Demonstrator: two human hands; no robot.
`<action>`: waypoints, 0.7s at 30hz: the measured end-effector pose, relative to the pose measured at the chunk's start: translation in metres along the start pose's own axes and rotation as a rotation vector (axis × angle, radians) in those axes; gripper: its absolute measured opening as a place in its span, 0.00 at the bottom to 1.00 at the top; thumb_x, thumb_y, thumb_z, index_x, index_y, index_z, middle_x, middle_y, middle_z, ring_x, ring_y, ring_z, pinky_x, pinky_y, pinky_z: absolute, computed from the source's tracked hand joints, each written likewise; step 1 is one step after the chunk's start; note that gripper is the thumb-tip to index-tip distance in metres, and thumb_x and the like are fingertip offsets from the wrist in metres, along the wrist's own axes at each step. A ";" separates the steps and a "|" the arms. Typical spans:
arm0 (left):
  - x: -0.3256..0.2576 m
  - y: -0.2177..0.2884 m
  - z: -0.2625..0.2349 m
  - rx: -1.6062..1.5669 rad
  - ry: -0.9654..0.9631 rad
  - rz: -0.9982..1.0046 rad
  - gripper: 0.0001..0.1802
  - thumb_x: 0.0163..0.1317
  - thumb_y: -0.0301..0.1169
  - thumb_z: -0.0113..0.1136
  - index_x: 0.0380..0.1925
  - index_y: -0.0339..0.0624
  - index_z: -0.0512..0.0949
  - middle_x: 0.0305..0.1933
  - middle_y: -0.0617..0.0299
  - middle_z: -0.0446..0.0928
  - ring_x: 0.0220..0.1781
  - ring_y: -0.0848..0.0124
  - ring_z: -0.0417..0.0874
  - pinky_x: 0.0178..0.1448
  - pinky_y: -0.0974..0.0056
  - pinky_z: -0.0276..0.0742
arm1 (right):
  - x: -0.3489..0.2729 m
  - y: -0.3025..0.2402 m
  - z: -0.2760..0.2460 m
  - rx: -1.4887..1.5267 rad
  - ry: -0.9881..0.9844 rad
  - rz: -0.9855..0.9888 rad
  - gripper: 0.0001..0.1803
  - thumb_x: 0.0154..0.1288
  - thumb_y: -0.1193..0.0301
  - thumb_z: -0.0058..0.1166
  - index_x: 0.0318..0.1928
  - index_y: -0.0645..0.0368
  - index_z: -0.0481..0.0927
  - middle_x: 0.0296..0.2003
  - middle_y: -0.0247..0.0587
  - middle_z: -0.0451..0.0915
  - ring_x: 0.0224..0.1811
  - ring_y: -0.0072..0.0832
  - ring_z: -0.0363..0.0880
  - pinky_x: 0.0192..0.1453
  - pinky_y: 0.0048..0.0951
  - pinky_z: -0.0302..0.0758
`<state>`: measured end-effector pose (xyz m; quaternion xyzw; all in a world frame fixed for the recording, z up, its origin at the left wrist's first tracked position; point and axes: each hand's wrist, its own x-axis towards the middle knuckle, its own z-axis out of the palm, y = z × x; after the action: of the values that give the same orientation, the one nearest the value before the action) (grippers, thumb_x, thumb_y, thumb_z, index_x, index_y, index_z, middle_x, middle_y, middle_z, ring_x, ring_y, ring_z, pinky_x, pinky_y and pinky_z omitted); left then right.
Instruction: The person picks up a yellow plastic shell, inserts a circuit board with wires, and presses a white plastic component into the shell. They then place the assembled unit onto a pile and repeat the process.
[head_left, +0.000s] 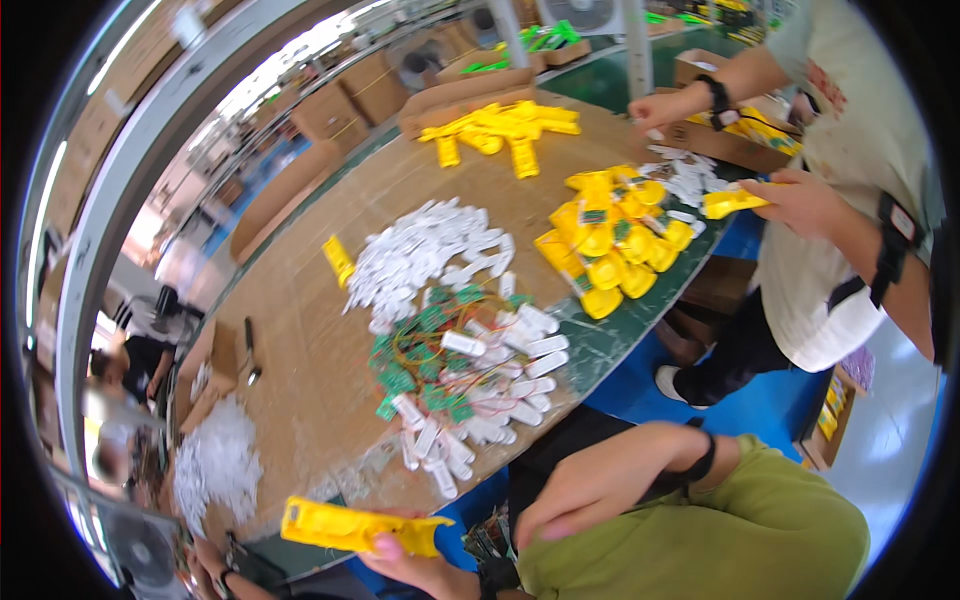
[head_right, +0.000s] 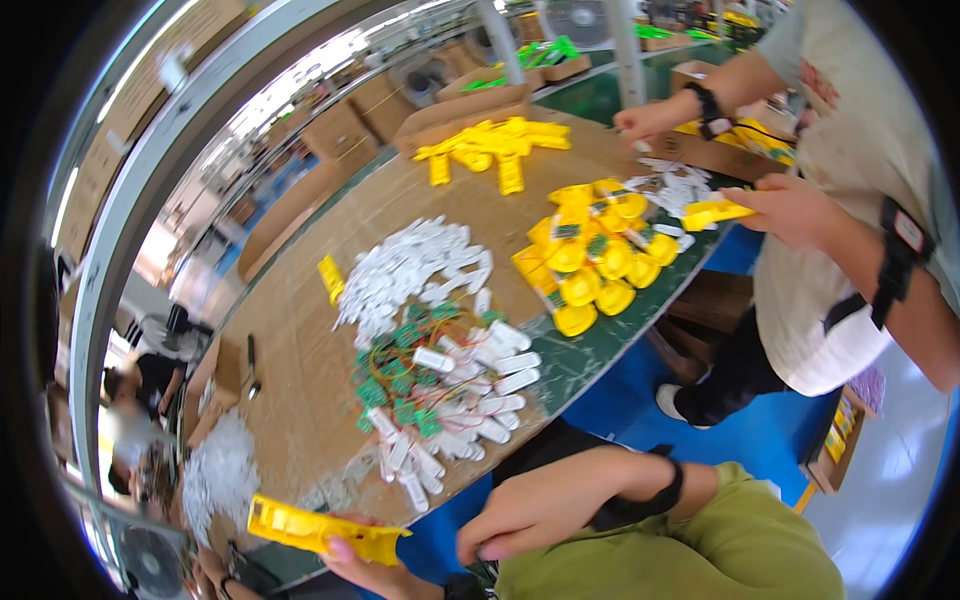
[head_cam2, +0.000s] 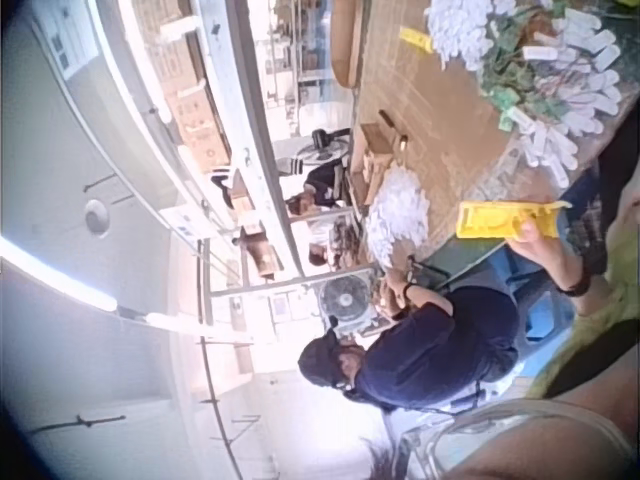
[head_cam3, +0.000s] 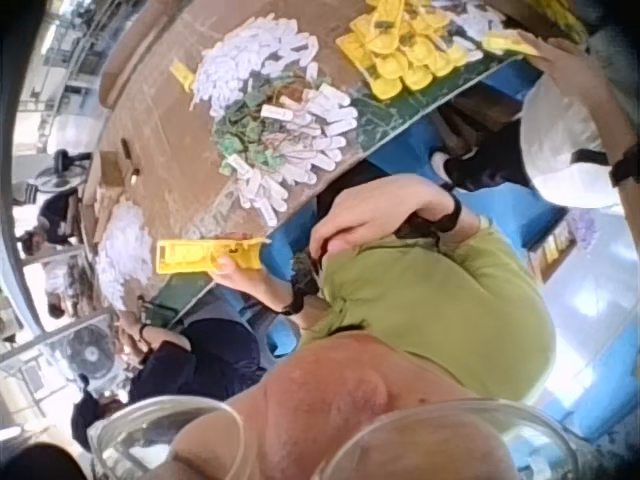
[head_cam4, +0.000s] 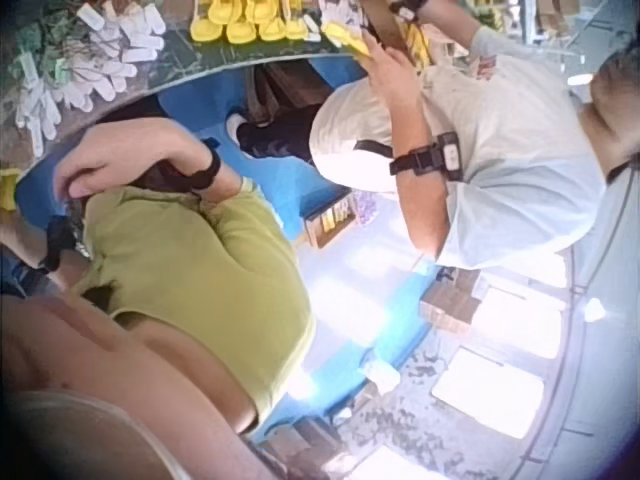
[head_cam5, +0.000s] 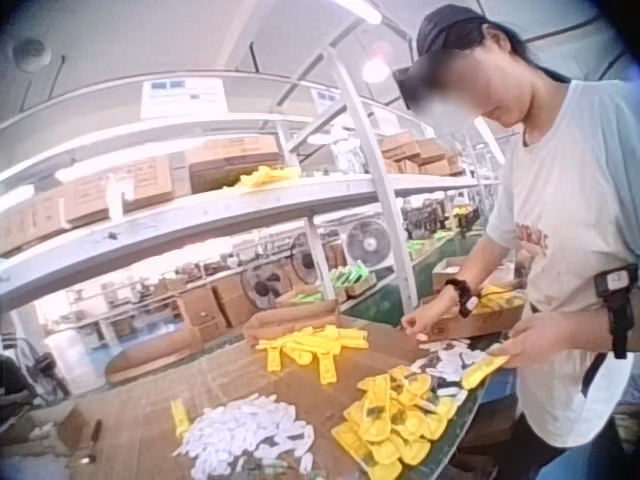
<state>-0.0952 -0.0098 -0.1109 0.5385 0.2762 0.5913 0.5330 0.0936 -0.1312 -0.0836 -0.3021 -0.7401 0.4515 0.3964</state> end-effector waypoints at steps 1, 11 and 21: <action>0.001 -0.002 0.004 0.070 0.011 0.061 0.33 0.48 0.56 0.55 0.39 0.36 0.65 0.18 0.58 0.70 0.17 0.71 0.71 0.21 0.71 0.68 | -0.008 -0.013 -0.015 0.010 -0.111 0.171 0.16 0.64 0.64 0.38 0.47 0.61 0.66 0.24 0.47 0.73 0.25 0.38 0.72 0.29 0.33 0.68; 0.008 -0.010 -0.021 -0.172 0.020 -0.118 0.27 0.53 0.54 0.47 0.38 0.39 0.66 0.21 0.62 0.66 0.22 0.74 0.67 0.25 0.72 0.64 | 0.010 -0.059 -0.160 -0.663 0.030 0.712 0.19 0.60 0.60 0.43 0.46 0.61 0.68 0.28 0.41 0.76 0.26 0.25 0.76 0.29 0.28 0.71; 0.014 -0.010 -0.013 -0.061 0.006 -0.220 0.31 0.46 0.54 0.54 0.35 0.36 0.66 0.19 0.58 0.68 0.20 0.71 0.70 0.26 0.71 0.68 | 0.055 0.091 -0.259 -1.083 0.075 1.047 0.19 0.57 0.61 0.46 0.44 0.62 0.70 0.35 0.45 0.76 0.39 0.34 0.74 0.42 0.33 0.70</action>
<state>-0.1019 0.0094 -0.1187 0.4864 0.3173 0.5390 0.6101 0.2969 0.0611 -0.0766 -0.7823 -0.6042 0.1435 -0.0490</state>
